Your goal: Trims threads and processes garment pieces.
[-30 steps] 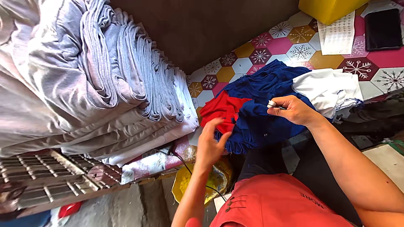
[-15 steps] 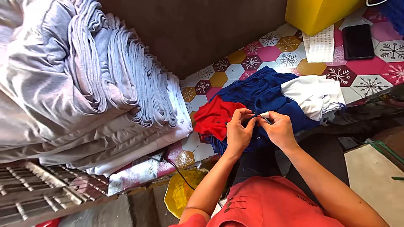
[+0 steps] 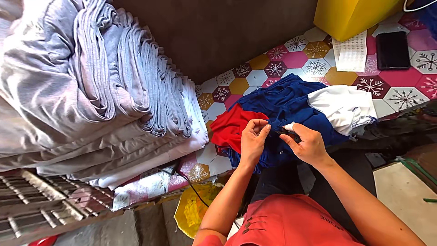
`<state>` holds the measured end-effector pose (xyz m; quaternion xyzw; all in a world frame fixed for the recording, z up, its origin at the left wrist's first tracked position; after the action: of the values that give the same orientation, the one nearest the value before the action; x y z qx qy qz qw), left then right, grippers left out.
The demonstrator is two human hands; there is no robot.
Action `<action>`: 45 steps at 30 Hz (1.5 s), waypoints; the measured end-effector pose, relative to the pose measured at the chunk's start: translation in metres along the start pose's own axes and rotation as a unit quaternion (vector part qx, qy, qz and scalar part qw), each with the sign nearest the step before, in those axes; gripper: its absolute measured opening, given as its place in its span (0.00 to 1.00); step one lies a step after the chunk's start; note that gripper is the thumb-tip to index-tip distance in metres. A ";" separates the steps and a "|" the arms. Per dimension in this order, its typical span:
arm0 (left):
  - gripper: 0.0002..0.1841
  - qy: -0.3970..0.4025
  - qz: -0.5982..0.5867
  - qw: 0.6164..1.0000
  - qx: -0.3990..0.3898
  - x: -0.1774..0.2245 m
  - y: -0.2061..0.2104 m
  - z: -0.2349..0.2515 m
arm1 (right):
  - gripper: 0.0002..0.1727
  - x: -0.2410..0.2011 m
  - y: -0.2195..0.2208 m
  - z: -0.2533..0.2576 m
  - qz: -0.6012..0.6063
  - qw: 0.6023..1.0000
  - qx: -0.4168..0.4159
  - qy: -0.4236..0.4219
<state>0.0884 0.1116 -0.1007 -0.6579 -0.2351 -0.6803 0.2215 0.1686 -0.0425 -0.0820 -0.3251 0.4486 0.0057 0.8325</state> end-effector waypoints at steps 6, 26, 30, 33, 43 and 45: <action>0.07 -0.006 0.004 1.000 -0.003 0.000 0.000 0.000 | 0.17 -0.013 0.001 -0.004 -0.017 0.998 0.047 -0.045; 0.09 0.215 0.205 0.940 0.168 0.001 -0.043 0.006 | 0.10 0.028 -0.110 0.014 -0.129 0.973 0.164 -0.097; 0.10 0.085 0.002 0.989 0.120 -0.004 -0.026 0.006 | 0.12 0.053 -0.093 -0.061 -0.201 0.972 0.100 -0.063; 0.16 -0.063 -0.213 0.972 0.077 -0.023 0.005 -0.011 | 0.15 0.069 -0.072 -0.079 -0.175 0.984 0.010 0.033; 0.14 -0.039 -0.214 0.967 0.133 -0.031 -0.008 -0.029 | 0.13 -0.016 -0.041 -0.011 0.034 0.998 0.043 0.027; 0.15 -0.026 -0.196 0.973 0.120 -0.028 -0.008 -0.030 | 0.20 -0.014 -0.020 0.003 0.050 0.997 0.002 0.053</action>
<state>0.0606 0.0990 -0.1298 -0.5850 -0.4450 -0.6601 0.1549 0.1689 -0.0527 -0.0593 -0.3001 0.5080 0.0287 0.8069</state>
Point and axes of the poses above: each hand's wrist, its own z-axis towards the middle knuckle, its own y-axis out of the palm, x = y × z, the point moved 10 cm from there along z, towards the middle knuckle, and after that the axes turned 9 degrees about y, right-handed, at the moved point
